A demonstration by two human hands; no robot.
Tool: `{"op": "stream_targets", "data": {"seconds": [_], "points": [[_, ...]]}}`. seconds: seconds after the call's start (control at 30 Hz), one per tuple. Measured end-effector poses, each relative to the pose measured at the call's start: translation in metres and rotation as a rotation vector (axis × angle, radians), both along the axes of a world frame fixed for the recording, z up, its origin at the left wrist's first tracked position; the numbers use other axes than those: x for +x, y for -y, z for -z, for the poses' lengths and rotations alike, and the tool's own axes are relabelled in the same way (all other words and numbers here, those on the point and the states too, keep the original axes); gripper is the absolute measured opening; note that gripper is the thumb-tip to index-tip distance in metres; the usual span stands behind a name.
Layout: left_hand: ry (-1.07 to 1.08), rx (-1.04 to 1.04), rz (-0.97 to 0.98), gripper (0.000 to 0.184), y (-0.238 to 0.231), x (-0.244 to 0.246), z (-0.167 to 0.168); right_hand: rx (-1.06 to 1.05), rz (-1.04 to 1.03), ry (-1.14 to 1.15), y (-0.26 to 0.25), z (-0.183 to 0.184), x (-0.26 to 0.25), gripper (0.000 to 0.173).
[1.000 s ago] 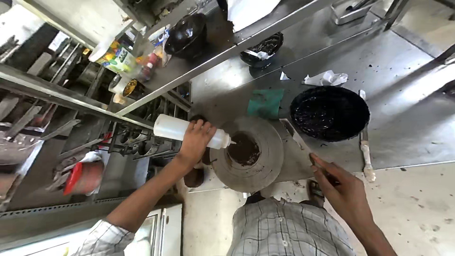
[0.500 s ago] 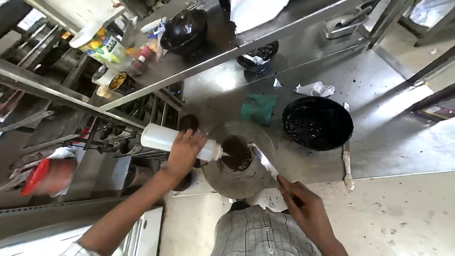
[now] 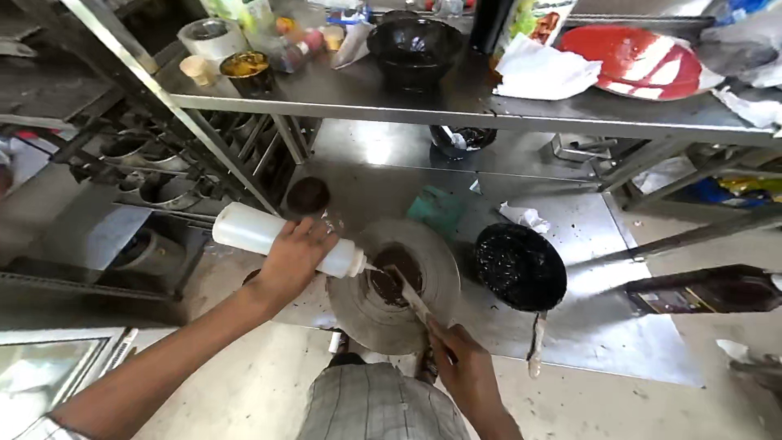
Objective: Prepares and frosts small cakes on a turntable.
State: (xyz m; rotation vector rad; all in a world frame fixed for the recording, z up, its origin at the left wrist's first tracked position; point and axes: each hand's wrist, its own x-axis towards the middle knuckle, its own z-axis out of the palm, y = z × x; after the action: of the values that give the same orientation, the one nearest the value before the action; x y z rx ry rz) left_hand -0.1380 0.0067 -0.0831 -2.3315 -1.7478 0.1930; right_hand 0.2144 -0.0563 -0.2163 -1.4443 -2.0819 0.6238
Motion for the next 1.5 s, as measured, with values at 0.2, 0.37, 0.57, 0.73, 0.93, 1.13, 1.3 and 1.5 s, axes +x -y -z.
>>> {"op": "stream_targets", "data": {"seconds": [0.2,0.37,0.57,0.73,0.93,1.13,1.3,1.5], "points": [[0.08,-0.011,-0.047,0.052,-0.007,-0.014,0.01,0.059,0.036,0.1,-0.026,-0.002,-0.016,0.032],[0.317,-0.107,-0.135,0.057,-0.009,-0.04,0.033,-0.081,-0.074,-0.011,0.003,-0.008,-0.018,0.033],[1.021,0.119,-0.301,0.084,-0.06,-0.048,0.044,-0.227,-0.178,-0.325,-0.015,-0.019,-0.019,0.041],[1.407,0.277,-0.548,0.097,-0.1,-0.033,0.101,-0.424,-0.036,-0.391,-0.019,-0.023,0.014,0.04],[1.212,0.017,-0.521,0.087,-0.122,-0.032,0.149,-0.043,0.395,0.253,-0.104,-0.049,0.141,0.029],[1.344,-0.141,-0.688,0.062,-0.063,-0.034,0.148,-0.498,0.57,0.66,-0.159,-0.028,0.167,0.038],[1.748,-0.436,-0.911,0.079,-0.022,-0.014,0.151,-0.628,0.519,0.117,-0.176,0.02,0.165,0.039],[1.688,-0.531,-0.933,0.078,-0.013,-0.016,0.12,-0.7,0.508,-0.316,-0.151,0.043,0.173,0.03]]}}
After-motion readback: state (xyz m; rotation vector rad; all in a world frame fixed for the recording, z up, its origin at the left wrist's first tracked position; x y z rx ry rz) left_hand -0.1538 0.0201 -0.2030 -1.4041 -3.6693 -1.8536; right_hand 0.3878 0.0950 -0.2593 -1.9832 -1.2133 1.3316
